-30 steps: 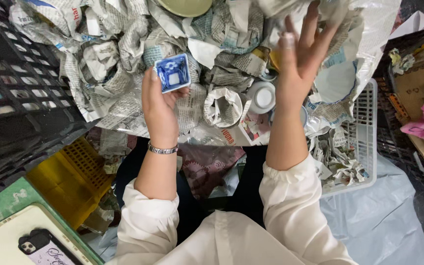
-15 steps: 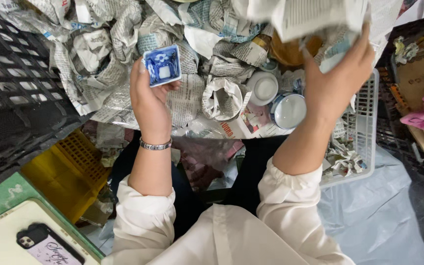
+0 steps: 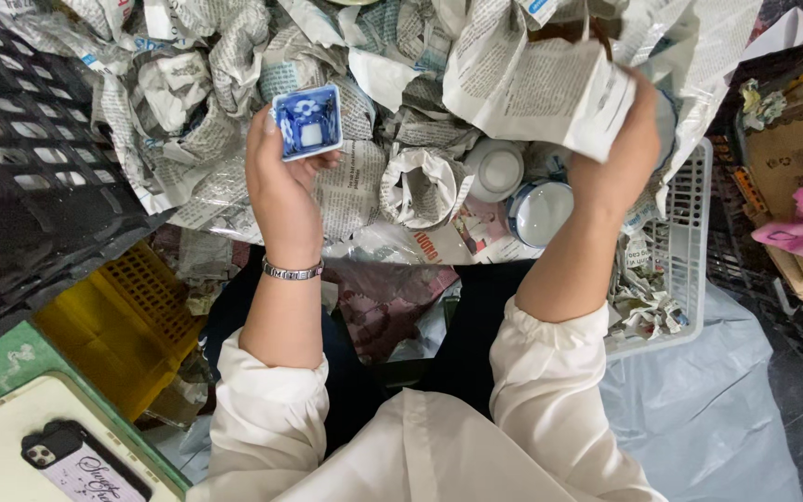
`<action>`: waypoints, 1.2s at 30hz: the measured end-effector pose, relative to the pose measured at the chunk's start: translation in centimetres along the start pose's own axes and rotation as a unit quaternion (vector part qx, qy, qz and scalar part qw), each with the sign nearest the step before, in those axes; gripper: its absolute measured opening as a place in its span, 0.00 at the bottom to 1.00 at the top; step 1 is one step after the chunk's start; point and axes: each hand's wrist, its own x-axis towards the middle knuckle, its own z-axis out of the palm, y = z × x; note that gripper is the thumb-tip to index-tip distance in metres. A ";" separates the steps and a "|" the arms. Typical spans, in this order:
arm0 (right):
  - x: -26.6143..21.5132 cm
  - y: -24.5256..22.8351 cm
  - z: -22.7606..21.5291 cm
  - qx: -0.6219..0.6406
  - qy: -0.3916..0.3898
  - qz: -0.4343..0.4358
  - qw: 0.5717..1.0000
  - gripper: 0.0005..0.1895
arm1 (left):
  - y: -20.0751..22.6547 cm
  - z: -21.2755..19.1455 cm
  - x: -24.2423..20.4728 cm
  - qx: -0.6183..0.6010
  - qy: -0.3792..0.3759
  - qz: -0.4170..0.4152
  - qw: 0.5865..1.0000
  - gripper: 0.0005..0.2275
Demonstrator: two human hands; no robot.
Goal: The person sits on the floor and wraps various small items, including a blue box, a glass jar, and a small bowl, using sheets of newspaper. They fold the paper around each item and place the wrapped bundles into a white plastic basket.
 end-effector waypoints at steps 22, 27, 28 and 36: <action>0.5 -4.4 -2.4 0.628 0.137 -0.159 0.749 0.16 | -0.2 -0.1 -0.1 -0.015 0.000 0.014 1.000 0.17; -1.5 -5.9 -2.5 0.660 0.021 -0.207 0.722 0.10 | -0.3 -0.5 -0.2 -0.080 -0.006 0.027 0.996 0.18; -1.8 -5.9 -2.7 0.662 0.037 -0.186 0.725 0.10 | -0.2 -0.6 -0.2 -0.092 -0.004 0.026 0.995 0.18; -0.5 -6.3 -0.8 0.432 0.019 -0.084 0.898 0.10 | -0.3 -1.8 -0.5 -0.130 0.008 0.000 0.991 0.20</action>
